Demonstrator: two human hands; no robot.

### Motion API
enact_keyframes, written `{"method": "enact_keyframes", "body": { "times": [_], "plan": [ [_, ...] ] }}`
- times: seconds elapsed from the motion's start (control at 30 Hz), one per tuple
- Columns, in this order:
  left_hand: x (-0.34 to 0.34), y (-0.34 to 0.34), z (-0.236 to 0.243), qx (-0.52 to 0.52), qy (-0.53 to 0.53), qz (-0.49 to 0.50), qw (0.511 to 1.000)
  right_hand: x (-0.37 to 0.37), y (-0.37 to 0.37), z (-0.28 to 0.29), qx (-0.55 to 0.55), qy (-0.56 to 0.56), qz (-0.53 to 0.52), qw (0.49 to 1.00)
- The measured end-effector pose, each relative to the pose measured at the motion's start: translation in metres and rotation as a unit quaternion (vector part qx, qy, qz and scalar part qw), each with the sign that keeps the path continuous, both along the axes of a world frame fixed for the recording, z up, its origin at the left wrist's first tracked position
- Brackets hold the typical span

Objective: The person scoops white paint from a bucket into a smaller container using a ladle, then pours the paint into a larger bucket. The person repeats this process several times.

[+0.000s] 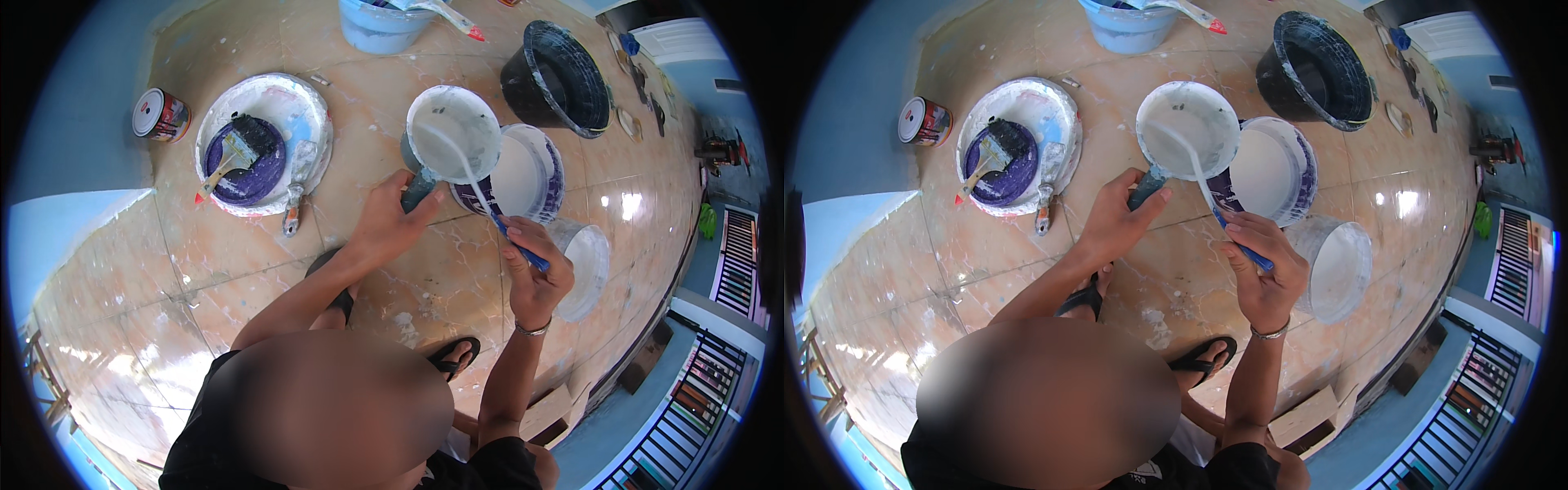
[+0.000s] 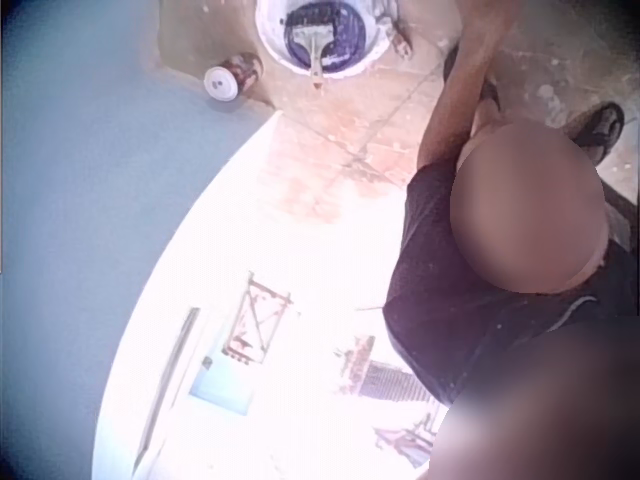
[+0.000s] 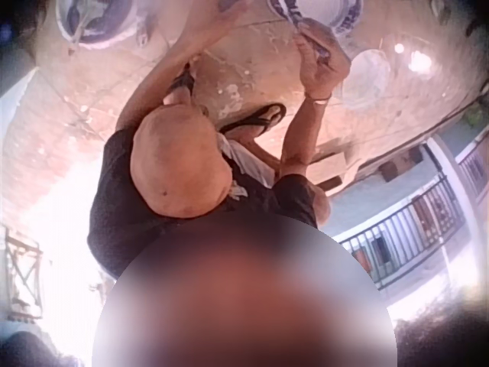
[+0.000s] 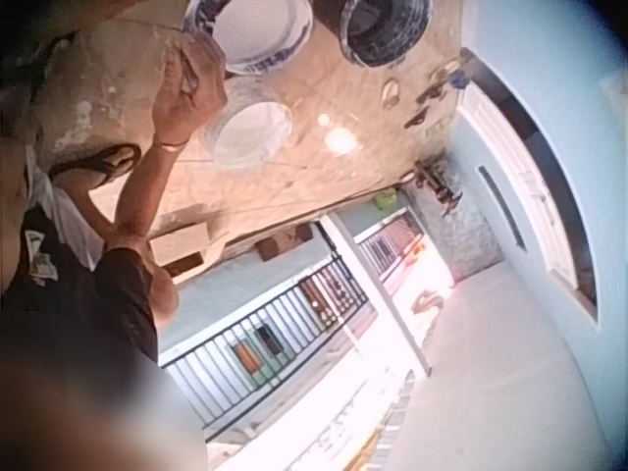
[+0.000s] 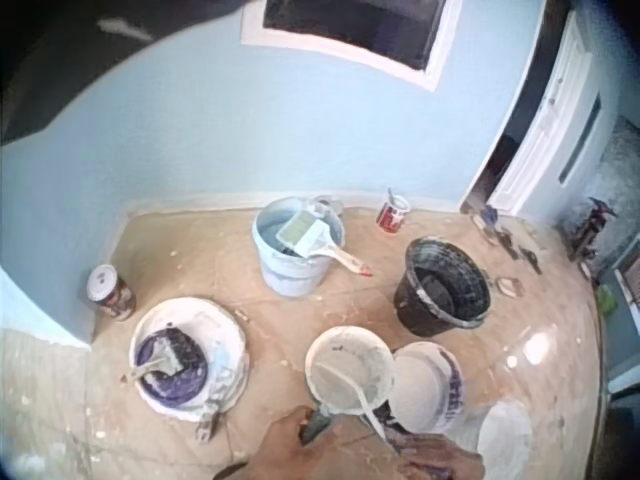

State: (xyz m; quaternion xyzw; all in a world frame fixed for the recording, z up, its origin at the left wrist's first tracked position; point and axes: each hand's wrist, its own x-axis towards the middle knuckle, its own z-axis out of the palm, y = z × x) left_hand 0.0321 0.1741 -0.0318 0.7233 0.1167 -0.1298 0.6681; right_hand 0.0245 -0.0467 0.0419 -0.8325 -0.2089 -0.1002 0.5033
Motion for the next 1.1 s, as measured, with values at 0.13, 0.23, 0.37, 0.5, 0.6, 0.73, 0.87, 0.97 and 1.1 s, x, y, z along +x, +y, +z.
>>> {"method": "enact_keyframes", "body": {
  "times": [0.13,0.23,0.37,0.5,0.6,0.73,0.87,0.97,1.1],
  "plan": [
    [0.0,0.001,-0.006,-0.054,0.054,0.024,0.997,-0.006,0.001,0.0,0.047,0.029,-0.033,0.998],
    [0.001,0.002,-0.01,-0.075,0.046,0.03,0.996,-0.01,-0.004,-0.005,0.075,0.034,-0.064,0.995],
    [0.001,0.002,-0.013,-0.109,0.075,0.031,0.991,-0.01,-0.024,-0.022,0.248,0.062,-0.181,0.95],
    [0.004,0.003,-0.023,-0.138,0.083,0.026,0.987,-0.006,-0.066,-0.033,0.447,0.076,-0.313,0.835],
    [0.006,0.004,-0.037,-0.17,0.083,0.026,0.981,-0.013,-0.086,-0.044,0.446,0.092,-0.371,0.809],
    [0.004,0.004,-0.06,-0.193,0.082,0.024,0.978,-0.02,-0.09,-0.061,0.438,0.119,-0.393,0.8],
    [0.005,0.003,-0.078,-0.179,0.078,0.023,0.98,-0.022,-0.079,-0.071,0.481,0.148,-0.392,0.77],
    [0.005,0.0,-0.088,-0.161,0.059,0.021,0.985,-0.023,-0.075,-0.07,0.464,0.125,-0.401,0.78],
    [0.004,-0.003,-0.096,-0.141,0.051,0.012,0.989,-0.021,-0.077,-0.068,0.428,0.082,-0.4,0.807]
  ]
}}
